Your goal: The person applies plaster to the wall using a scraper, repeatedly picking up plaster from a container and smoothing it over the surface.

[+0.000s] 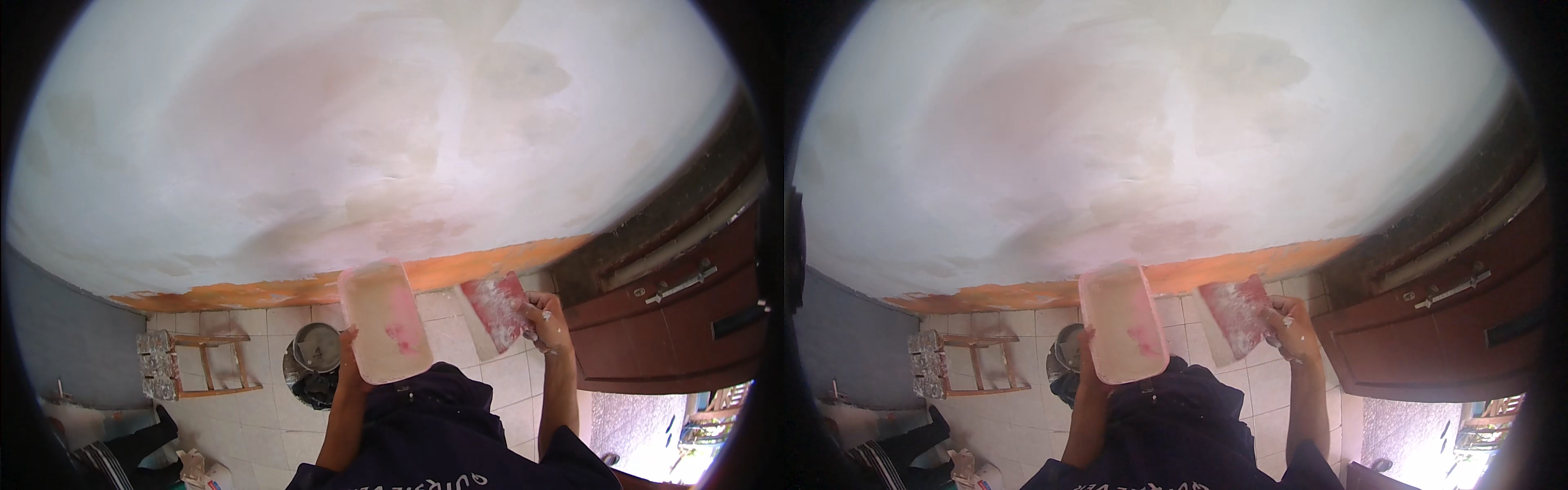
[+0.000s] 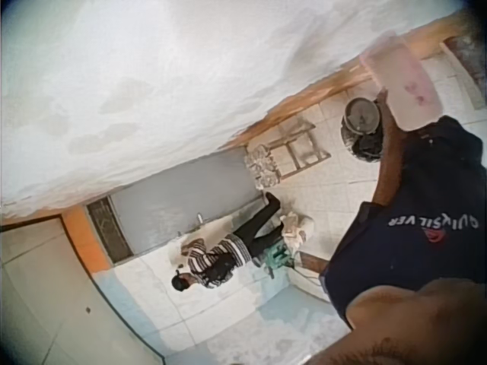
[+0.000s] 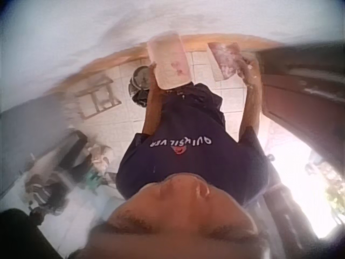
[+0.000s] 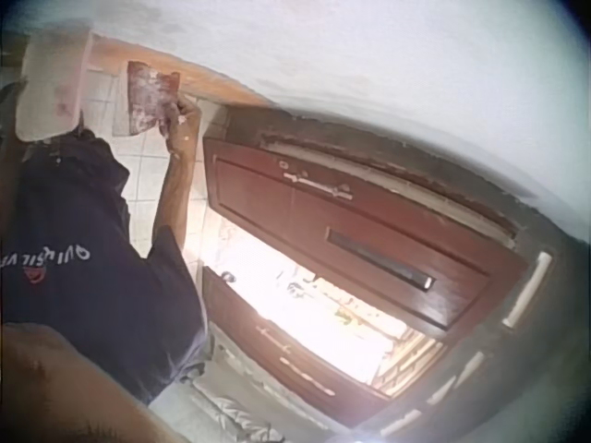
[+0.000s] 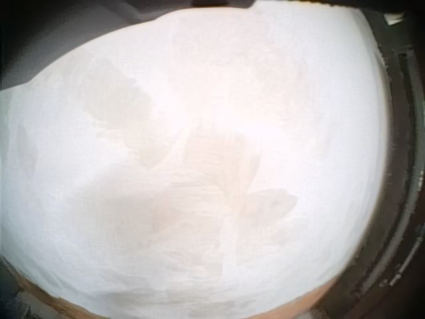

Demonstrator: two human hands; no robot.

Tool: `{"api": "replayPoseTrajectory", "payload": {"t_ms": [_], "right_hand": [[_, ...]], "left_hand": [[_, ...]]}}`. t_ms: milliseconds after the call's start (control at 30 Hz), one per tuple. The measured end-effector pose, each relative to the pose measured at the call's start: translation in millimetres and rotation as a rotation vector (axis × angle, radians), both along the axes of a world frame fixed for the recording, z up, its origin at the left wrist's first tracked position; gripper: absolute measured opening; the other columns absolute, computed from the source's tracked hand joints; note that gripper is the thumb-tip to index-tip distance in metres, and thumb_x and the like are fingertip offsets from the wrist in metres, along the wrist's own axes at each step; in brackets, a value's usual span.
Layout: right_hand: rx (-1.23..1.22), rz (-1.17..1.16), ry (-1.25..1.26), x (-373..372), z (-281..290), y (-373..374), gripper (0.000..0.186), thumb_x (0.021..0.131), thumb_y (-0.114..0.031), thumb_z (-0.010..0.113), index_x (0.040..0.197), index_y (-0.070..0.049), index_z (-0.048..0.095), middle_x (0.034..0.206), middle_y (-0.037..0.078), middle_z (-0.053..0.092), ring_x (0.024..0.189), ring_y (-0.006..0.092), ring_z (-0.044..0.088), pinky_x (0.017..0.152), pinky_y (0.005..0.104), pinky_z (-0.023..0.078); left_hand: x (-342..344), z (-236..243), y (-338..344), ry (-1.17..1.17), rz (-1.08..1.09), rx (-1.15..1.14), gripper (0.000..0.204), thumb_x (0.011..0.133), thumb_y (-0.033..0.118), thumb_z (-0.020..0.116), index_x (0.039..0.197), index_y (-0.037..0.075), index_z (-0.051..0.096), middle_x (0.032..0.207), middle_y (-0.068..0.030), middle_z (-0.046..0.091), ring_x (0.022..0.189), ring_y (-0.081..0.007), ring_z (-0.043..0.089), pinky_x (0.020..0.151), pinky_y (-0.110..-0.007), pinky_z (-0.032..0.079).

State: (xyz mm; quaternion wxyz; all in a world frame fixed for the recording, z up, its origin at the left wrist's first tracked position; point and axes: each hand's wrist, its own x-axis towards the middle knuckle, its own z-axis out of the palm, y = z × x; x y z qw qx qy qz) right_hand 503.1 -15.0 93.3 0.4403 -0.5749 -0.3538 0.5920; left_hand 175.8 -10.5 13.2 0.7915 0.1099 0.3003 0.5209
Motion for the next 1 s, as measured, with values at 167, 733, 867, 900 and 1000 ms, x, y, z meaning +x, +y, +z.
{"api": "replayPoseTrajectory", "payload": {"t_ms": [167,733,867,900,1000], "right_hand": [[0.122,-0.382,0.370,-9,-74,17,0.018,0.086,-0.007,0.060,0.098,0.006,0.060,0.079,0.007,0.062,0.062,0.0101,0.056,0.052,0.0228,0.045],[0.316,-0.581,0.381,-37,-69,172,0.007,0.081,0.006,0.054,0.086,0.011,0.054,0.082,0.017,0.062,0.075,0.0259,0.066,0.071,0.0350,0.059],[0.385,-0.601,0.250,-36,5,187,0.009,0.082,0.003,0.053,0.085,0.011,0.056,0.082,0.018,0.063,0.076,0.0262,0.066,0.071,0.0352,0.059],[0.430,-0.556,0.255,-40,24,178,0.010,0.082,0.002,0.053,0.084,0.011,0.056,0.083,0.018,0.063,0.075,0.0262,0.066,0.070,0.0351,0.059],[0.492,-0.515,0.263,-41,45,147,0.013,0.081,0.000,0.053,0.084,0.012,0.057,0.083,0.018,0.063,0.075,0.0263,0.066,0.070,0.0349,0.059]], "left_hand": [[-7,7,0,0.052,0.101,-0.055,0.053,0.092,0.043,0.039,0.124,0.002,0.049,0.106,-0.0128,0.063,0.092,-0.0253,0.064,0.080,-0.040,0.054],[-15,-4,-13,0.126,0.117,-0.038,0.059,0.089,0.048,0.042,0.133,0.008,0.041,0.119,-0.0104,0.055,0.105,-0.0265,0.059,0.085,-0.044,0.053],[-22,-12,-13,0.127,0.128,-0.034,0.060,0.089,0.049,0.043,0.133,0.008,0.040,0.120,-0.0110,0.055,0.105,-0.0275,0.058,0.085,-0.045,0.053],[-24,-14,-16,0.128,0.145,-0.037,0.060,0.088,0.049,0.043,0.133,0.008,0.040,0.120,-0.0111,0.055,0.106,-0.0278,0.058,0.085,-0.045,0.053],[-27,-13,-16,0.091,0.127,-0.040,0.061,0.088,0.050,0.044,0.133,0.009,0.040,0.120,-0.0115,0.055,0.105,-0.0280,0.058,0.084,-0.045,0.053]]}}
